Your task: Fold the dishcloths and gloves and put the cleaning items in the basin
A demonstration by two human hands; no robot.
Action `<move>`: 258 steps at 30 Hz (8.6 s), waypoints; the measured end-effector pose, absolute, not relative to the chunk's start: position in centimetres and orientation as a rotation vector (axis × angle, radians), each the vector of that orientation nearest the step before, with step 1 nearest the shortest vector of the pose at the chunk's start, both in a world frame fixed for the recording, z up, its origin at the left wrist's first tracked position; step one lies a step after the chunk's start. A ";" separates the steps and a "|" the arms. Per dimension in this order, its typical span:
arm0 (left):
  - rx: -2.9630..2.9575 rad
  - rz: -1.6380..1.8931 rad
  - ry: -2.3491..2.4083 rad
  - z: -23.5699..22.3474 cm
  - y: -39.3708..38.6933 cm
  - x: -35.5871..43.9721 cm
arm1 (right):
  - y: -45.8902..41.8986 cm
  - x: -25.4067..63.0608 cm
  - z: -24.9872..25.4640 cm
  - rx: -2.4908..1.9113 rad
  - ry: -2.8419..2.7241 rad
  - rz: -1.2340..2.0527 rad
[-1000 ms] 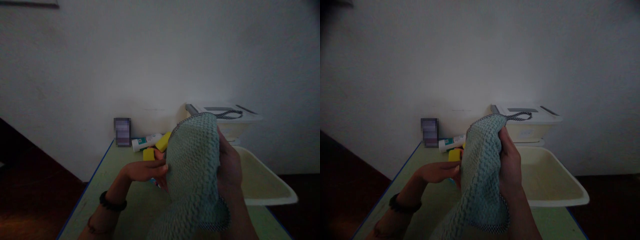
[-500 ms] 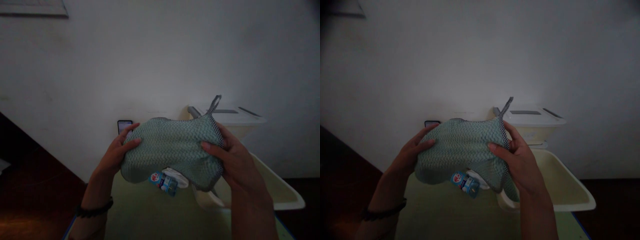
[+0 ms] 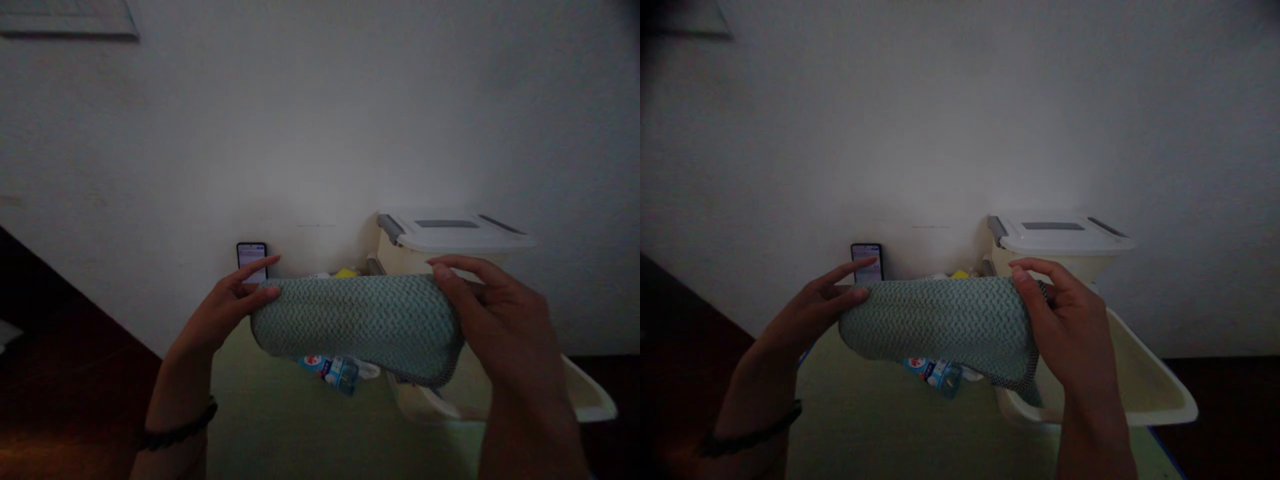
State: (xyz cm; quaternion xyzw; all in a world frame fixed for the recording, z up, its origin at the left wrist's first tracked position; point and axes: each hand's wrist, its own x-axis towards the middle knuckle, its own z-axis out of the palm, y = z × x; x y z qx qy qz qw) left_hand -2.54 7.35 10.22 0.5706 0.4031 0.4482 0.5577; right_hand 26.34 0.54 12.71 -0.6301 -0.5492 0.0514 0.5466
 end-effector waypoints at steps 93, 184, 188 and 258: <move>2.384 1.052 0.875 12.0 2.8 1.6 | -0.4 25.6 12.4 -1.128 -2.077 0.638; 2.477 1.105 0.766 13.4 2.1 0.3 | -0.6 22.4 12.6 -0.998 -1.884 0.511; 2.470 1.084 0.796 13.5 2.2 -0.1 | -0.4 22.5 12.7 -1.088 -1.910 0.491; 1.951 0.764 1.183 9.5 8.3 -3.0 | 0.4 23.6 12.8 -0.900 -1.276 1.141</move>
